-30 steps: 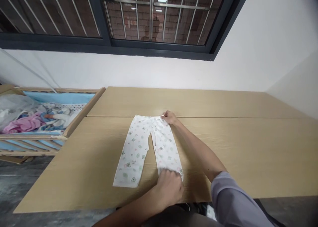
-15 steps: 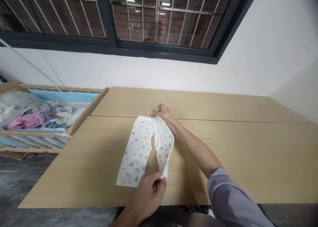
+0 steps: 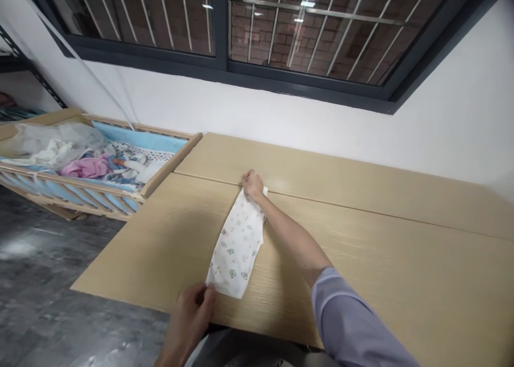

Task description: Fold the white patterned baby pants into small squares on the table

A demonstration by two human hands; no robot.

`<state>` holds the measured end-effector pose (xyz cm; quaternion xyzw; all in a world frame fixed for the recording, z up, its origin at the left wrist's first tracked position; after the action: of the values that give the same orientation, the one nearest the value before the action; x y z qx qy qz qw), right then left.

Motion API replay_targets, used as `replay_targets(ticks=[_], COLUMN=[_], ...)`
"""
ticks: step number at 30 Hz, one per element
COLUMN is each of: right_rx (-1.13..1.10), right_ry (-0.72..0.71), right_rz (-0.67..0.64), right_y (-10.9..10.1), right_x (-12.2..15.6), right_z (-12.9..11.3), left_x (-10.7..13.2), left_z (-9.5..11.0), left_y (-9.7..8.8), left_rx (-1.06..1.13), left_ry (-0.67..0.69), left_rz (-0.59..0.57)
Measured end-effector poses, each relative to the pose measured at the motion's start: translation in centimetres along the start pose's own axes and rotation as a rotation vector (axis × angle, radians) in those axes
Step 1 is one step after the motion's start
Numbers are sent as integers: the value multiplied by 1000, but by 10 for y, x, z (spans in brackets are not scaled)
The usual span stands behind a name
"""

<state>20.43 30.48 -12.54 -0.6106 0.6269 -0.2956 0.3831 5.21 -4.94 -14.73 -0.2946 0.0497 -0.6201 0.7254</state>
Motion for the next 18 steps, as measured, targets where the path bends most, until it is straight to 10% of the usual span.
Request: replay_targets(ticks=[6,12,18], right_rx=[65,59,193], right_ry=[-115,-846,-1289], right_rz=[6,-180,-428], right_y=[-5,-19,-3], right_x=[22,139,252], right_z=[-26,-83,-81], left_x=[5,28,24], left_z=[19,79,73], left_y=[-22,0,54], left_rx=[-474,-563,-934], left_ry=[132,739,533], left_rz=[176,219,-155])
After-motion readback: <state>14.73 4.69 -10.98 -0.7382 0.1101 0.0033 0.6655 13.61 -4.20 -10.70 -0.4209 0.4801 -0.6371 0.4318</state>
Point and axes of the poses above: each hand's wrist, its own x-axis away from the middle knuckle, its own y-axis out of the palm, z = x × y, the point moved 7 cm from there along -x, towards the middle knuckle, and after that the axes turned 7 degrees about x, right-handed, at the moved point
